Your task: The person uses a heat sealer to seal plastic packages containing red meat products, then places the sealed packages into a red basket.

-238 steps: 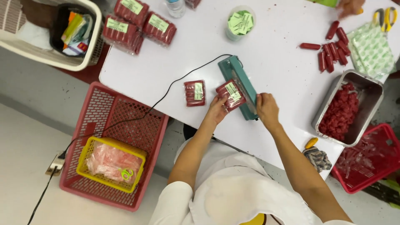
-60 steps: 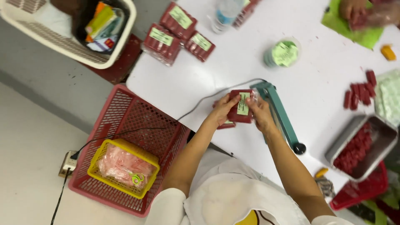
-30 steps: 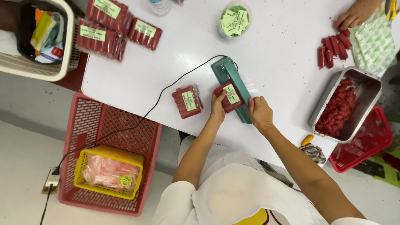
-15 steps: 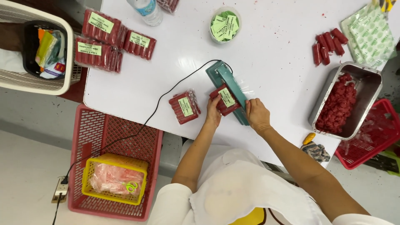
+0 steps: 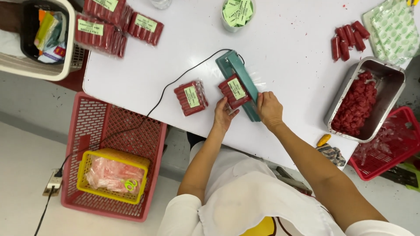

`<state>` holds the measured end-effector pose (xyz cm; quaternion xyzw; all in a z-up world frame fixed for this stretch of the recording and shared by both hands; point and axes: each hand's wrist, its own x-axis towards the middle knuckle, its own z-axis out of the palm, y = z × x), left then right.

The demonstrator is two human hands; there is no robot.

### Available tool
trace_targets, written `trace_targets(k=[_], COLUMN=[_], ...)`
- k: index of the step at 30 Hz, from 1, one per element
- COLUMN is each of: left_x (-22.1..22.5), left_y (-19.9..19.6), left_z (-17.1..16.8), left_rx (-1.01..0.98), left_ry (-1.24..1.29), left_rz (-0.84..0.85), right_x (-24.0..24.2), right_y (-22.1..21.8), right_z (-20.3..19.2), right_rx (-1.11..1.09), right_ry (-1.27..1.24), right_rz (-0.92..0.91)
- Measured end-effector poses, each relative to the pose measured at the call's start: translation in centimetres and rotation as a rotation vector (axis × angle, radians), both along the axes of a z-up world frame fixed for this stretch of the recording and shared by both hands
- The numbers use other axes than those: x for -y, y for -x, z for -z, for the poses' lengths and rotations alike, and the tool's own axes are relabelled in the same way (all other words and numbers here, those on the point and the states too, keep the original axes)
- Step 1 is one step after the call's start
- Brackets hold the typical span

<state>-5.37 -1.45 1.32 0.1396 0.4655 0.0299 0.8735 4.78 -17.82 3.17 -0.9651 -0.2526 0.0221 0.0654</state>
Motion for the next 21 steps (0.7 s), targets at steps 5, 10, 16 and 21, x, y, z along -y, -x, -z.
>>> trace_targets(k=[5, 10, 16, 21], left_x=[0.1, -2.2, -2.0, -2.2], left_y=[0.4, -2.2, -4.0, -0.8], left_z=[-0.2, -3.6, -0.5, 1.6], left_rx=[0.001, 0.017, 0.032, 0.109], left_ry=[-0.027, -0.087, -0.016, 0.011], left_rz=[-0.01, 0.013, 0.107, 0.221], right_x=[-0.1, -0.4, -0.4, -1.2], right_y=[0.2, 0.2, 0.3, -0.4], right_z=[-0.5, -0.6, -1.1, -6.5], right_rx=[-0.005, -0.007, 0.034, -0.179], right_ry=[-0.026, -0.063, -0.048, 0.004], right_rz=[0.001, 0.05, 0.079, 0.105])
